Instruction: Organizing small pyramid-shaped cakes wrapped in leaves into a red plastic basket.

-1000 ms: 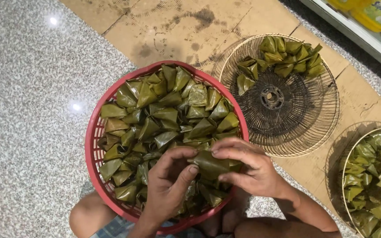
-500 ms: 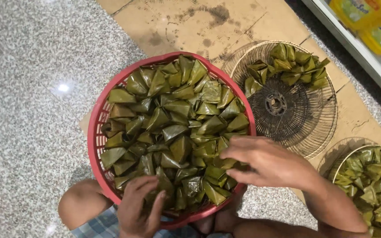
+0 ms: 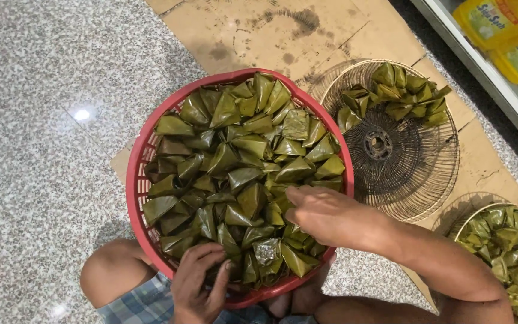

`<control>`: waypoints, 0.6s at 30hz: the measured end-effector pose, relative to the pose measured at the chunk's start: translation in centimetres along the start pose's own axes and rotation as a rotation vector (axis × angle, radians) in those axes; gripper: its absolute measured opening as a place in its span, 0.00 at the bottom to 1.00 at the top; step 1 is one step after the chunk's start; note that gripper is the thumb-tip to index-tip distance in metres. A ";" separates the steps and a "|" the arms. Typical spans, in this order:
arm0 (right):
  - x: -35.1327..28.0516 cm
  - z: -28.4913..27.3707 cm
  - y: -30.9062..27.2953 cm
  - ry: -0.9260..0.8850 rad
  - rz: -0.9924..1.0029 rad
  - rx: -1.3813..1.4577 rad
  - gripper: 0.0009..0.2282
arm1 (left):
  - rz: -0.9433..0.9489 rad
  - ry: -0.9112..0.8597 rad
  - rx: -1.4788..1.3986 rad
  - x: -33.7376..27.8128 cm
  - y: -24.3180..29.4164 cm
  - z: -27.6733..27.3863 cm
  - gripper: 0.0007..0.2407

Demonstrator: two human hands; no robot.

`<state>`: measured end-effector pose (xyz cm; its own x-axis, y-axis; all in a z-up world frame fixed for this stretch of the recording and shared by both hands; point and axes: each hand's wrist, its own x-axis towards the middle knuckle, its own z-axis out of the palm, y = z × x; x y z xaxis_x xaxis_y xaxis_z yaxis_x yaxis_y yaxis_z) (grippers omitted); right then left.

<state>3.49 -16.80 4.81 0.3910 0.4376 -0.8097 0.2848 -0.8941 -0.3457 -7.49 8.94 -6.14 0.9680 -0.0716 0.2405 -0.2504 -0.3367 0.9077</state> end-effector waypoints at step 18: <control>-2.6 1.1 12.9 1.121 -0.020 0.222 0.11 | -0.120 0.048 0.093 -1.2 -1.2 0.9 0.07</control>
<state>5.24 -29.60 1.92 0.9808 0.1913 0.0369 0.1823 -0.8341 -0.5205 -8.31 8.53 -7.81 0.9884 0.0188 0.1508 -0.1285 -0.4258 0.8956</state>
